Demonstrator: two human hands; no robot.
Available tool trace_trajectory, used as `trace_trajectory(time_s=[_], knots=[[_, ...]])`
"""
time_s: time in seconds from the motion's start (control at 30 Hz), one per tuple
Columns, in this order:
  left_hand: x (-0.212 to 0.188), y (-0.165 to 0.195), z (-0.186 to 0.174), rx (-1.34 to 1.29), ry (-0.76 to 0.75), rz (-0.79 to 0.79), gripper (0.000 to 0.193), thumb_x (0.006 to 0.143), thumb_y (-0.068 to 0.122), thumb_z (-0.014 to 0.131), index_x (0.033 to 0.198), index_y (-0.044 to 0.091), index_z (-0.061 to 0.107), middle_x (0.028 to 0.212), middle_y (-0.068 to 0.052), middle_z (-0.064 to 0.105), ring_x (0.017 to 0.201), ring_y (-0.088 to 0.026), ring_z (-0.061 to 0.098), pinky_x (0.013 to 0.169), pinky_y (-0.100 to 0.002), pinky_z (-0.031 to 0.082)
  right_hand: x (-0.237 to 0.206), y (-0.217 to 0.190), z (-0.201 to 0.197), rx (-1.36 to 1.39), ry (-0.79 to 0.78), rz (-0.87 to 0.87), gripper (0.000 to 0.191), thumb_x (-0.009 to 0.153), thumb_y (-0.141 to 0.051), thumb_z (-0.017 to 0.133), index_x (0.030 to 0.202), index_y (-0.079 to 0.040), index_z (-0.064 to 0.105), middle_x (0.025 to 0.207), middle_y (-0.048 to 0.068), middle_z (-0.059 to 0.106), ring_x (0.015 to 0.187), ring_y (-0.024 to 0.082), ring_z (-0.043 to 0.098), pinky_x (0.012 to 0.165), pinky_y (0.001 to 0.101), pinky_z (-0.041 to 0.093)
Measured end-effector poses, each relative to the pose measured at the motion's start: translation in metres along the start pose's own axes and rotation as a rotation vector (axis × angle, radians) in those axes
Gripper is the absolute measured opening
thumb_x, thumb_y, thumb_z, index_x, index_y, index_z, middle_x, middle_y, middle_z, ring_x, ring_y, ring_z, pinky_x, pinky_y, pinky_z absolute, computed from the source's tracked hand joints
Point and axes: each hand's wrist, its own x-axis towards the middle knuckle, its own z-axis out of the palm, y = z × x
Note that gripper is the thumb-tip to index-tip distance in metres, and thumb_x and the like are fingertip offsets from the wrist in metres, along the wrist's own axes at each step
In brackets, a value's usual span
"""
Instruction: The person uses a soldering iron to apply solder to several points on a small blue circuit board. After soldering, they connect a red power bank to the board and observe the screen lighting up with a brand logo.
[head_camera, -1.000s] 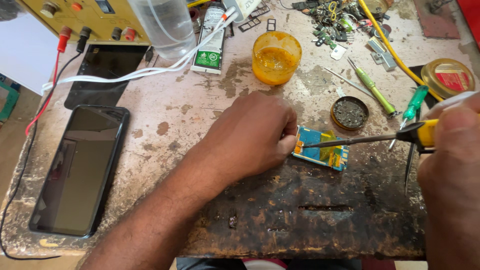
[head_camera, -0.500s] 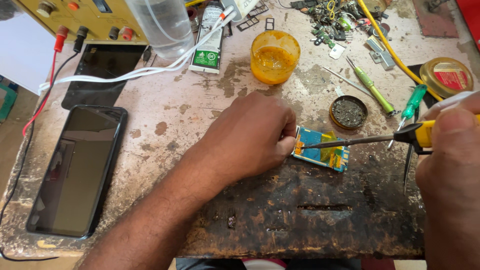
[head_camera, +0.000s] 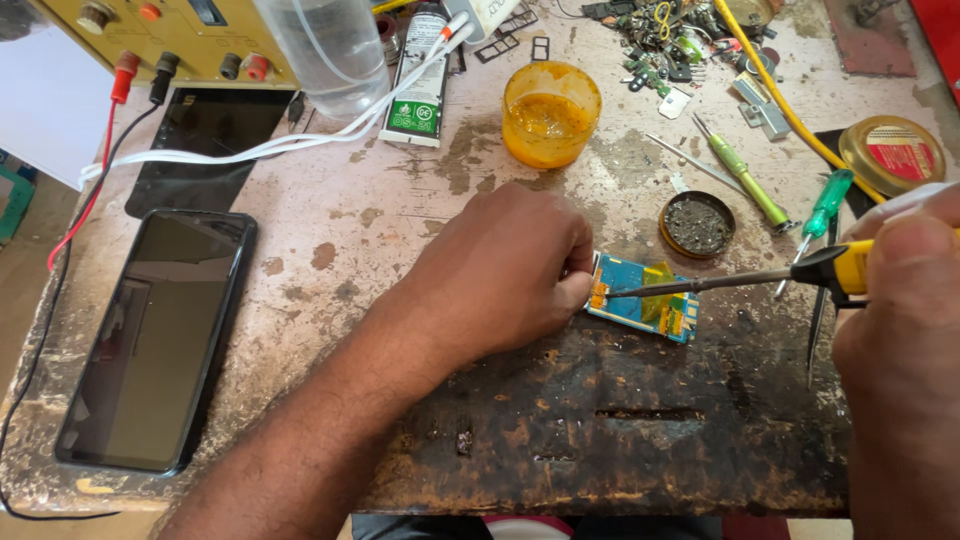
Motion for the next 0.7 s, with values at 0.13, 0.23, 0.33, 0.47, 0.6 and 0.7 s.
trace_trajectory(time_s=[0.13, 0.23, 0.33, 0.47, 0.6, 0.7], knots=[[-0.0005, -0.0006, 0.0, -0.023, 0.039, 0.032, 0.009, 0.08, 0.017, 0.074, 0.079, 0.009, 0.077, 0.074, -0.01, 0.076, 0.069, -0.023, 0.075, 0.07, -0.04, 0.06, 0.0034, 0.0006, 0.0007, 0.015, 0.008, 0.038, 0.044, 0.124, -0.039, 0.049, 0.098, -0.003, 0.047, 0.093, 0.006, 0.051, 0.083, 0.012, 0.05, 0.081, 0.026, 0.042], [-0.0004, -0.0003, 0.0002, -0.011, 0.019, 0.01, 0.009, 0.081, 0.017, 0.073, 0.079, 0.009, 0.077, 0.074, -0.011, 0.075, 0.068, -0.023, 0.075, 0.071, -0.04, 0.06, 0.0034, 0.0026, 0.0011, 0.023, 0.011, 0.043, 0.045, 0.124, -0.04, 0.049, 0.098, -0.003, 0.047, 0.093, 0.006, 0.051, 0.083, 0.012, 0.049, 0.081, 0.026, 0.042], [-0.0011, -0.0005, 0.0004, -0.014, 0.026, 0.008, 0.009, 0.08, 0.017, 0.073, 0.079, 0.009, 0.077, 0.074, -0.011, 0.075, 0.069, -0.024, 0.075, 0.071, -0.041, 0.06, 0.0016, 0.0037, 0.0013, 0.029, 0.004, 0.04, 0.045, 0.124, -0.04, 0.049, 0.098, -0.003, 0.047, 0.093, 0.006, 0.051, 0.083, 0.012, 0.049, 0.081, 0.0261, 0.042], [-0.0012, -0.0011, 0.0009, -0.023, 0.044, 0.032, 0.009, 0.08, 0.017, 0.074, 0.079, 0.009, 0.077, 0.074, -0.011, 0.075, 0.069, -0.025, 0.075, 0.07, -0.041, 0.06, 0.0012, 0.0049, 0.0006, 0.032, 0.005, 0.041, 0.044, 0.123, -0.04, 0.048, 0.099, -0.003, 0.048, 0.093, 0.006, 0.05, 0.083, 0.012, 0.049, 0.081, 0.0261, 0.041], [-0.0006, -0.0017, 0.0009, -0.012, 0.041, 0.036, 0.009, 0.08, 0.017, 0.073, 0.079, 0.009, 0.077, 0.074, -0.011, 0.075, 0.07, -0.025, 0.075, 0.071, -0.042, 0.06, 0.0007, 0.0056, 0.0001, 0.037, 0.006, 0.043, 0.044, 0.123, -0.039, 0.048, 0.099, -0.002, 0.048, 0.093, 0.006, 0.05, 0.082, 0.012, 0.049, 0.08, 0.0261, 0.041], [-0.0014, -0.0017, 0.0009, -0.012, 0.047, 0.036, 0.009, 0.08, 0.017, 0.073, 0.079, 0.009, 0.077, 0.074, -0.012, 0.075, 0.07, -0.026, 0.075, 0.071, -0.042, 0.059, -0.0004, 0.0051, -0.0001, 0.032, 0.004, 0.045, 0.044, 0.123, -0.039, 0.047, 0.1, -0.002, 0.048, 0.093, 0.006, 0.05, 0.082, 0.012, 0.049, 0.08, 0.0261, 0.041]])
